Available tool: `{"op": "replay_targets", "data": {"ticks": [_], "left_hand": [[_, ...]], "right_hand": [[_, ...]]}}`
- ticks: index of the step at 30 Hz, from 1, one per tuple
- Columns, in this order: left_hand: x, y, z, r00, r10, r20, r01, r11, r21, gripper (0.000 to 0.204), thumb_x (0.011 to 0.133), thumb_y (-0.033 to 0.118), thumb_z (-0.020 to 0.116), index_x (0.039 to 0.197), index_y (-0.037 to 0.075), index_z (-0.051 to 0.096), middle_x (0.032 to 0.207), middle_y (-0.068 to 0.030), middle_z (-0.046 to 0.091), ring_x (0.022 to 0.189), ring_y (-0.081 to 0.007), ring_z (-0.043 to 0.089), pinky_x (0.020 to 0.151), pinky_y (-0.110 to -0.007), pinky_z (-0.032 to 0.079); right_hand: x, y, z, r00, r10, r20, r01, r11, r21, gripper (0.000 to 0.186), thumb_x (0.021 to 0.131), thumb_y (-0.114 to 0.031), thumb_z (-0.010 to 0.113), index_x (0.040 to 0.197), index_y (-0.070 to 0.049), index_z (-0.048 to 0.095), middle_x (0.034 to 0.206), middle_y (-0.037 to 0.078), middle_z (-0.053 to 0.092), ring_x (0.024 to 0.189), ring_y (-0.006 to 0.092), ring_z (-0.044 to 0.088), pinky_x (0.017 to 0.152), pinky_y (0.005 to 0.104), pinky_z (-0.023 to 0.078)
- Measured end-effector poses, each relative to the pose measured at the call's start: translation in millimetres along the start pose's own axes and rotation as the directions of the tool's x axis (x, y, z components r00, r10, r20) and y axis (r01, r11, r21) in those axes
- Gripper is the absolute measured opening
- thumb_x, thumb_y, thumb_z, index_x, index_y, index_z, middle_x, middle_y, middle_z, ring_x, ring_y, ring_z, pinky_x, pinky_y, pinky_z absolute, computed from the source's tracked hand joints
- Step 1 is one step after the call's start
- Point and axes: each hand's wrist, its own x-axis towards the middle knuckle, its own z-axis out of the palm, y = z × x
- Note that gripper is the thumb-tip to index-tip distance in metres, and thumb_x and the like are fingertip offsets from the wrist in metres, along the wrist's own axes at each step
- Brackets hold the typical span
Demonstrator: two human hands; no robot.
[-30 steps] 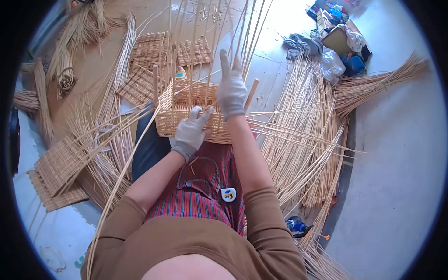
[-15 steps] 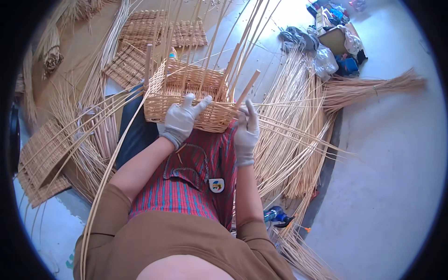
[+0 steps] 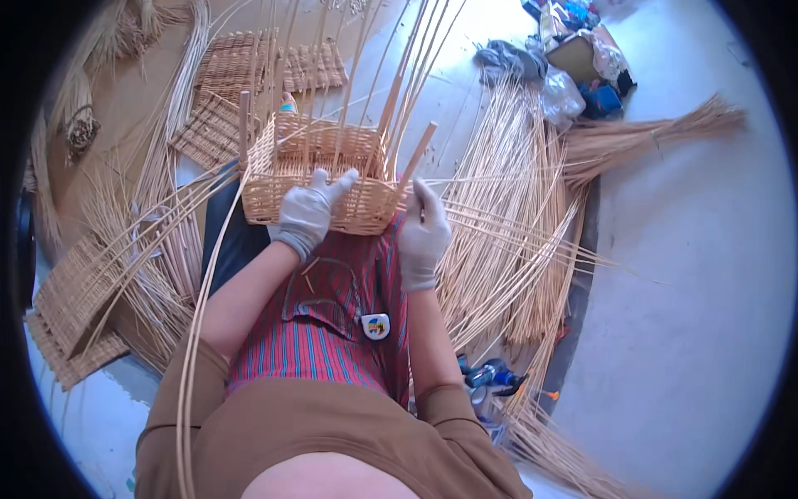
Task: Weaving a small wicker basket using thin wooden strips.
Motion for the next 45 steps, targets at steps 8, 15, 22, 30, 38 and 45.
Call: {"op": "replay_targets", "data": {"ticks": [8,15,22,30,38,45], "left_hand": [[36,-18,-9,0.947,-0.247,0.206,0.307,0.884,-0.352,0.045,0.108,0.051,0.054,0.124,0.014,0.071,0.114,-0.0167,0.077,0.105,-0.0422,0.072,0.089,-0.057,0.055],[72,-23,-10,0.865,-0.247,0.436,0.41,0.849,-0.334,0.052,0.108,0.051,0.05,0.122,0.007,0.075,0.12,-0.0203,0.075,0.115,-0.0418,0.07,0.097,-0.053,0.056],[-61,-65,-18,0.823,-0.558,-0.102,0.056,0.259,-0.964,0.016,0.102,0.015,0.076,0.114,0.005,0.073,0.092,-0.0029,0.075,0.08,-0.0089,0.069,0.071,-0.027,0.055],[-99,-124,-14,0.745,-0.57,-0.347,0.039,0.556,-0.83,0.023,0.099,0.011,0.079,0.119,0.001,0.075,0.105,-0.0062,0.077,0.084,-0.0127,0.072,0.071,-0.03,0.059],[-47,-204,-26,0.988,-0.098,0.117,0.1,-0.166,-0.981,0.059,0.097,0.011,0.079,0.152,0.006,0.057,0.117,-0.0064,0.073,0.11,-0.0142,0.068,0.095,-0.031,0.057],[9,-211,-44,0.924,0.3,0.239,0.196,0.165,-0.967,0.049,0.086,0.012,0.088,0.129,0.011,0.065,0.114,0.0013,0.061,0.107,-0.012,0.056,0.101,-0.032,0.047]], "right_hand": [[31,-6,53,0.957,0.066,0.282,0.008,0.967,-0.254,0.036,0.108,-0.037,0.056,0.11,-0.008,0.077,0.101,0.024,0.076,0.098,0.0445,0.073,0.086,0.0512,0.058],[35,27,97,0.839,0.178,0.514,0.09,0.887,-0.453,0.039,0.108,-0.038,0.049,0.115,-0.011,0.076,0.104,0.027,0.074,0.097,0.0459,0.073,0.088,0.0548,0.058],[-56,27,72,0.972,0.231,0.046,-0.224,0.847,0.482,0.028,0.11,-0.004,0.055,0.136,-0.008,0.065,0.123,0.007,0.07,0.091,0.0129,0.071,0.076,0.0262,0.058],[-121,-116,97,0.763,-0.368,0.531,0.084,0.872,0.483,0.034,0.097,-0.007,0.071,0.131,-0.009,0.073,0.111,0.015,0.077,0.096,0.0273,0.076,0.084,0.0379,0.061],[-114,-169,94,0.607,-0.609,0.511,0.519,0.79,0.325,0.018,0.093,-0.028,0.075,0.094,-0.014,0.063,0.08,0.006,0.06,0.07,0.028,0.064,0.061,0.0454,0.052],[-107,-108,52,0.738,-0.511,0.44,0.393,0.856,0.336,0.016,0.094,-0.02,0.075,0.108,-0.012,0.076,0.09,0.005,0.073,0.069,0.0235,0.067,0.063,0.0349,0.053]]}}
